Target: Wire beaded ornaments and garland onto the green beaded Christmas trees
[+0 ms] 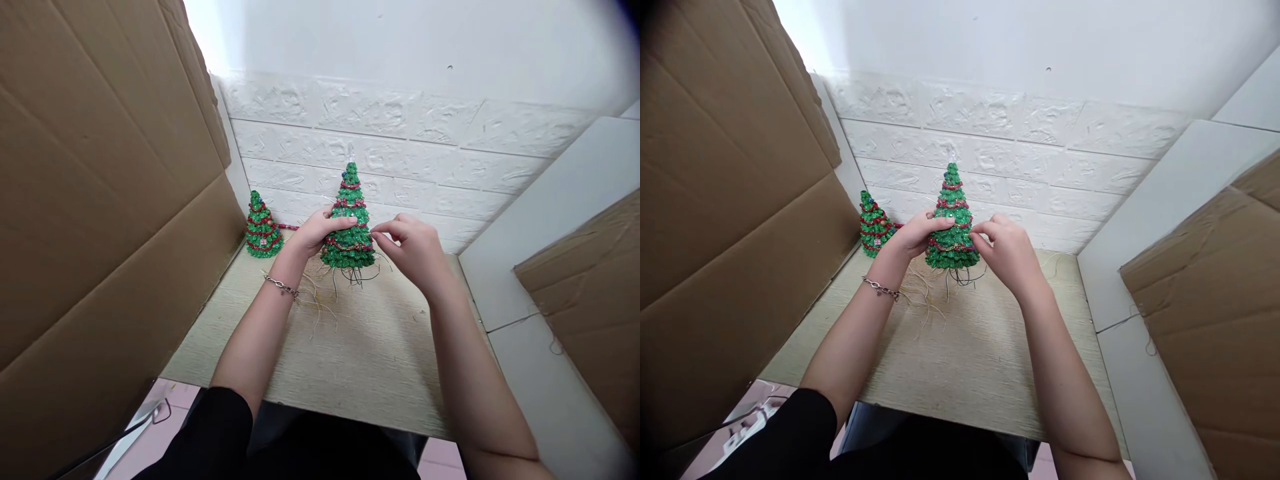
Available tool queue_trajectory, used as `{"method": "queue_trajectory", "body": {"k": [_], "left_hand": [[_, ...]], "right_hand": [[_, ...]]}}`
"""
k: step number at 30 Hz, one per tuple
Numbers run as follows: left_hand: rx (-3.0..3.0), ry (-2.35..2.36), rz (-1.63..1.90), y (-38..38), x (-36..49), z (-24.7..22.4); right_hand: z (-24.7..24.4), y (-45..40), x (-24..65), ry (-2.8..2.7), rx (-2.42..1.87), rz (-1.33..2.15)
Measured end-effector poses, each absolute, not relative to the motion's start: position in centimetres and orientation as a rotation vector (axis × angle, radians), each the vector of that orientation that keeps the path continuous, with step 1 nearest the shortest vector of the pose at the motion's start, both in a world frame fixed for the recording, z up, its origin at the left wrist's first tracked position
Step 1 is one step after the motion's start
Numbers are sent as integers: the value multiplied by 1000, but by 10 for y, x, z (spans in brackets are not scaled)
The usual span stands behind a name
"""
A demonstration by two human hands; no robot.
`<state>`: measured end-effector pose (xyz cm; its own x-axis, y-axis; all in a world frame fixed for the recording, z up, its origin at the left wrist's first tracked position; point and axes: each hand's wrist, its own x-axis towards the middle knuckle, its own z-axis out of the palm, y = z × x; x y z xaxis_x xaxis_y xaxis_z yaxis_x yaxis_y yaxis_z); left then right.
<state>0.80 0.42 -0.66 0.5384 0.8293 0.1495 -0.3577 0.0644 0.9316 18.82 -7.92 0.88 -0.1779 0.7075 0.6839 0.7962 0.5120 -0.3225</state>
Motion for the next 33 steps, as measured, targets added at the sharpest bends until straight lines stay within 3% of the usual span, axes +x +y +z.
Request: {"method": "queue_trajectory", "body": {"k": [21, 27, 33], "left_hand": [[1181, 545, 963, 3, 11, -7], [1169, 500, 986, 2, 9, -4], [1192, 530, 977, 2, 9, -6]], "right_hand": [[2, -76, 177, -1988, -1340, -127], [-2, -74, 172, -1868, -1229, 34], [-9, -65, 176, -1913, -1125, -73]]}}
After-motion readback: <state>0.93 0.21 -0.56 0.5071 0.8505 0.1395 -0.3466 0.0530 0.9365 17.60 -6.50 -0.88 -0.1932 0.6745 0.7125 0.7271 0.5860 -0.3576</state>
